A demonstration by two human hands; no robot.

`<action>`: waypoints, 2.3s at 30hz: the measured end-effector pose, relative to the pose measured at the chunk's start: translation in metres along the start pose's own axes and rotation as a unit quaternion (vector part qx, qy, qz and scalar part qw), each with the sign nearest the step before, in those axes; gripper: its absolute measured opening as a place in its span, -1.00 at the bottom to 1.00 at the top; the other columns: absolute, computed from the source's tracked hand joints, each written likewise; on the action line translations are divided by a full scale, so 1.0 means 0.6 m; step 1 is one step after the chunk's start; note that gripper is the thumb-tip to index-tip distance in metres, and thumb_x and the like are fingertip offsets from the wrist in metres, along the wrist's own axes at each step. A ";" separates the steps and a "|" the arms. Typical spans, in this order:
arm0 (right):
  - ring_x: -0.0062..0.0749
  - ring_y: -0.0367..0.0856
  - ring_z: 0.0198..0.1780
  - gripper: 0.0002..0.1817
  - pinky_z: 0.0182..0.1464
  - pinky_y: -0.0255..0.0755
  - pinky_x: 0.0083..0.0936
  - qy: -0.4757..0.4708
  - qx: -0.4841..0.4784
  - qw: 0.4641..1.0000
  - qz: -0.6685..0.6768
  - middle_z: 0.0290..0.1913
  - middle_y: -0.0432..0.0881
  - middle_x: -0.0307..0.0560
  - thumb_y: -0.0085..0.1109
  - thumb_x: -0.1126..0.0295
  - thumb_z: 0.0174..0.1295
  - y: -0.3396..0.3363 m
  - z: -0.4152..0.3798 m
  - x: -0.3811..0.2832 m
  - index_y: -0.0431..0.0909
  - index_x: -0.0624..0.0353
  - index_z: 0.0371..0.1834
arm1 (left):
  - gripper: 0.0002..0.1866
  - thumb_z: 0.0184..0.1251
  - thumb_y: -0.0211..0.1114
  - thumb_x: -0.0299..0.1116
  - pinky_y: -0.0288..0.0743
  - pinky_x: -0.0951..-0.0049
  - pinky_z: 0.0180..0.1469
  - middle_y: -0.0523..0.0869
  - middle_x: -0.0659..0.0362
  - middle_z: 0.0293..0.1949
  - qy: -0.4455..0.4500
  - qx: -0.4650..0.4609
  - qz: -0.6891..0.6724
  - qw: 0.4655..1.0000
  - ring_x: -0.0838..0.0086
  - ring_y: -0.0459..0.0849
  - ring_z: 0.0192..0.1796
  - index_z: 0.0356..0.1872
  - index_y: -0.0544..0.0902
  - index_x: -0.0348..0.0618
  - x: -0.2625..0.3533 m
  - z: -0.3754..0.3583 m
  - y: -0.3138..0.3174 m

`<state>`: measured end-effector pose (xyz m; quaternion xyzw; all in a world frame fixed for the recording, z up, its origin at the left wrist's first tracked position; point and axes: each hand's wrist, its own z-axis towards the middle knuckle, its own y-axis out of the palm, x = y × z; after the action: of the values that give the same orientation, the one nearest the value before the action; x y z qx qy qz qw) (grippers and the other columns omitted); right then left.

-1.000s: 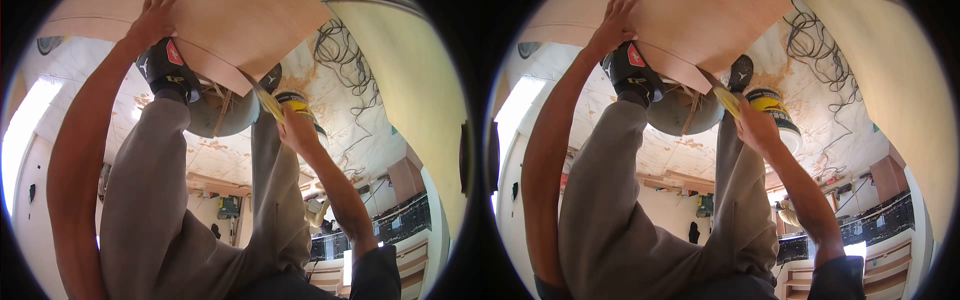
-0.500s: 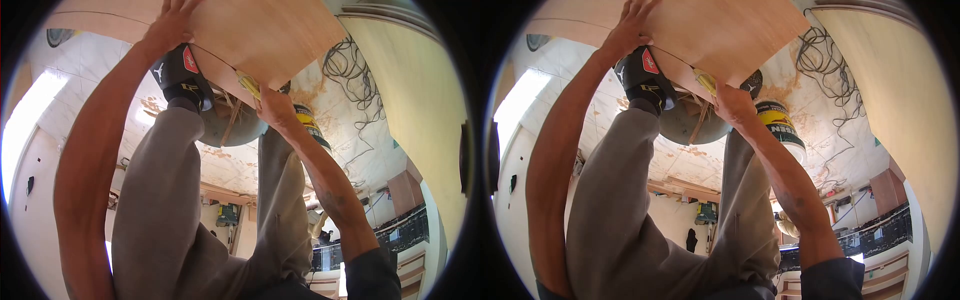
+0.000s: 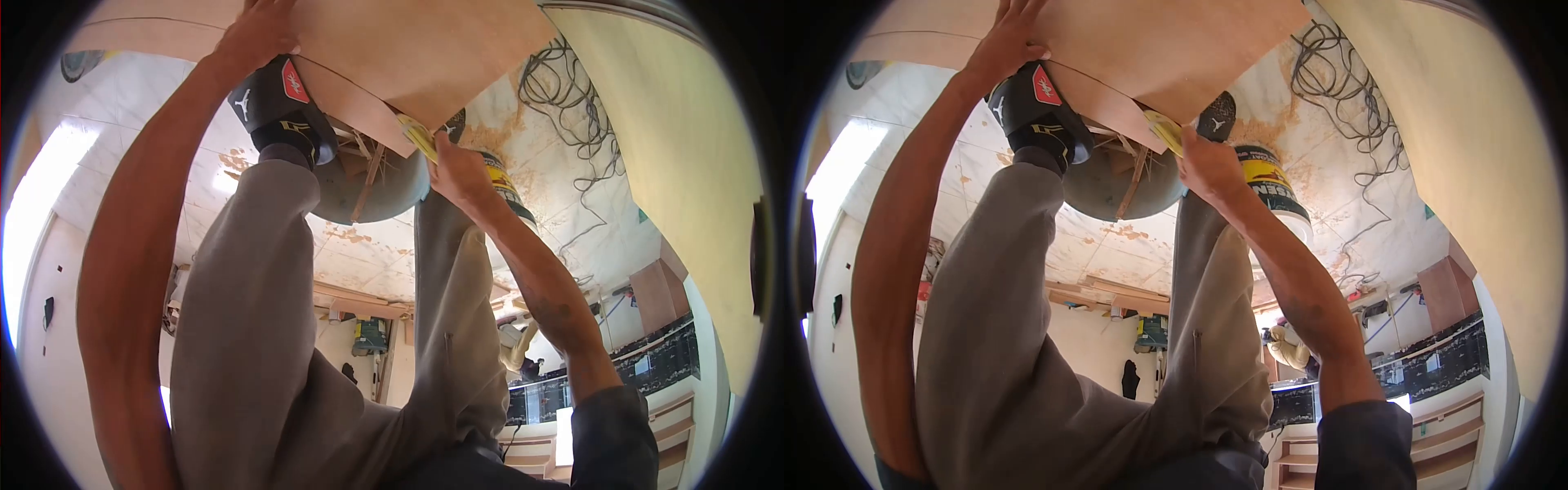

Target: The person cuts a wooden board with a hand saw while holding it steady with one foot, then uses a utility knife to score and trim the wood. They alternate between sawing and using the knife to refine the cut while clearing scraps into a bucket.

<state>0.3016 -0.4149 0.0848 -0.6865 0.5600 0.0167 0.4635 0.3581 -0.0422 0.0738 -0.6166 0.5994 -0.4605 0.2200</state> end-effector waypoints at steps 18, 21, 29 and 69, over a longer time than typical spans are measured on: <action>0.08 0.69 -0.48 -0.72 -0.42 0.56 -0.09 0.009 -0.037 0.999 -0.033 -0.51 0.64 0.11 0.25 0.31 0.30 -0.020 -0.079 0.033 0.36 0.22 -0.18 | 0.24 -0.07 0.65 -0.39 -0.11 -0.22 0.64 -0.19 -0.18 0.64 -0.012 -0.017 0.119 0.993 -0.29 -0.35 0.65 0.64 -0.01 -0.10 -0.039 0.010 0.019; 0.09 0.70 -0.44 -0.72 -0.41 0.57 -0.11 0.004 -0.025 0.999 -0.039 -0.50 0.63 0.10 0.25 0.32 0.29 -0.014 -0.016 0.034 0.36 0.23 -0.17 | 0.23 -0.07 0.65 -0.39 -0.32 -0.19 0.66 -0.12 -0.19 0.63 -0.168 -0.077 -0.136 0.973 -0.25 -0.37 0.65 0.62 0.00 -0.23 -0.002 0.012 -0.031; 0.09 0.76 -0.30 -0.67 -0.24 0.64 -0.08 0.182 -0.167 0.969 -0.023 -0.33 0.71 0.19 0.28 0.31 0.26 -0.204 -0.327 0.014 0.40 0.23 -0.05 | 0.26 -0.11 0.67 -0.37 -0.16 -0.23 0.64 -0.23 -0.25 0.64 -0.061 0.021 -0.029 0.997 -0.35 -0.33 0.63 0.64 0.01 -0.09 -0.025 0.014 0.001; 0.09 0.76 -0.31 -0.67 -0.25 0.63 -0.06 0.194 -0.169 0.966 -0.010 -0.38 0.71 0.17 0.29 0.35 0.25 -0.201 -0.309 0.000 0.38 0.24 -0.06 | 0.11 -0.11 0.64 -0.22 -0.28 -0.28 0.64 -0.01 -0.12 0.61 0.009 0.025 0.015 1.000 -0.26 -0.36 0.65 0.53 0.25 -0.34 -0.031 0.006 0.007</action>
<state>0.3040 -0.5431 0.2650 -0.7507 0.6211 -0.0270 0.2234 0.3615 -0.0267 0.0629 -0.5977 0.5987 -0.4779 0.2363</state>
